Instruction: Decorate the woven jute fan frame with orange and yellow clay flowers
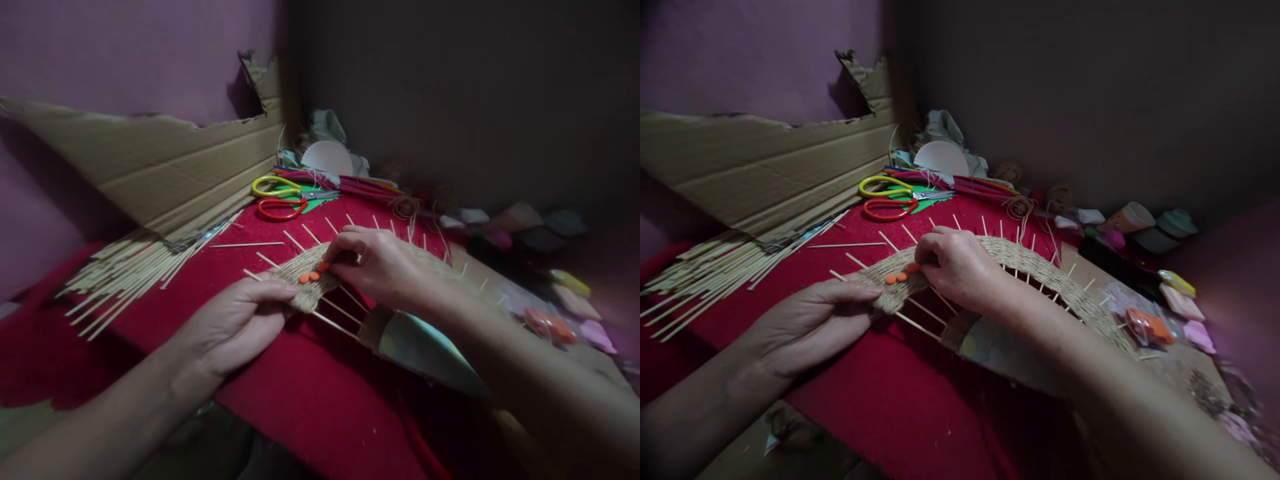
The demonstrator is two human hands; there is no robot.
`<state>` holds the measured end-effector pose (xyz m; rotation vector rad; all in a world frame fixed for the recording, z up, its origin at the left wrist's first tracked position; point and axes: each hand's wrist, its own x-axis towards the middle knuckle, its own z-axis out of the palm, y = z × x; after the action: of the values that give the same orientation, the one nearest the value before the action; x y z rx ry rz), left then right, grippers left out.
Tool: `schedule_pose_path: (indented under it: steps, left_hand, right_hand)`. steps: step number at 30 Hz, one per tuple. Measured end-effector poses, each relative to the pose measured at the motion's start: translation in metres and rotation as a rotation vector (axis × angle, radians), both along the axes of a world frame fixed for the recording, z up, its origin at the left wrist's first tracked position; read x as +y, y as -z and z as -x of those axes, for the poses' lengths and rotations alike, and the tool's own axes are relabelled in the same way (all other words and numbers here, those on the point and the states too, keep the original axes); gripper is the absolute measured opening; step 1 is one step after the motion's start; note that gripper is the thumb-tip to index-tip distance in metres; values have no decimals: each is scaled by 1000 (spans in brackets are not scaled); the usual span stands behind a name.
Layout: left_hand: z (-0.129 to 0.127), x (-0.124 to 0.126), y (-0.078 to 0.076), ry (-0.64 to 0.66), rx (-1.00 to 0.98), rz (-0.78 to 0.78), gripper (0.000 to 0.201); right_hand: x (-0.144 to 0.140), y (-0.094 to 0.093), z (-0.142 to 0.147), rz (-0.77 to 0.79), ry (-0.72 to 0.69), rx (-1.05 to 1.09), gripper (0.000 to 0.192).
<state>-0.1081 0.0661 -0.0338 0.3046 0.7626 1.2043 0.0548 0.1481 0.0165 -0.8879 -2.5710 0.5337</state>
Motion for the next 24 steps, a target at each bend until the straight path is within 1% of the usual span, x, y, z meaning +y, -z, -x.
schedule_pose_path:
  steps: [4, 7, 12, 15, 17, 20, 22, 23, 24]
  left_hand:
    - [-2, 0, -4, 3, -40, -39, 32]
    - [-7, 2, -7, -26, -45, -57, 31]
    - [-14, 6, -9, -98, -10, -6, 24]
    - [-6, 2, -9, -143, 67, 32, 19]
    - [5, -4, -10, -208, 185, 45, 18]
    - [22, -15, -14, -347, 436, 11, 19]
    - [29, -23, -16, -457, 692, -76, 30]
    - [30, -26, -16, -486, 830, -146, 39]
    - [30, -29, -15, -477, 935, -225, 47]
  right_hand:
    - [-1, -1, 2, -20, -15, -44, 17]
    - [1, 0, 3, -31, -56, -40, 18]
    - [4, 2, 4, -16, -97, -71, 22]
    - [7, 8, 5, 41, -105, -80, 25]
    - [10, 13, 6, 64, -104, -92, 24]
    - [12, 21, 8, 51, -116, -120, 22]
    - [13, 23, 8, 39, -129, -134, 22]
    - [13, 24, 8, 38, -133, -139, 22]
    - [13, 24, 9, 41, -135, -145, 22]
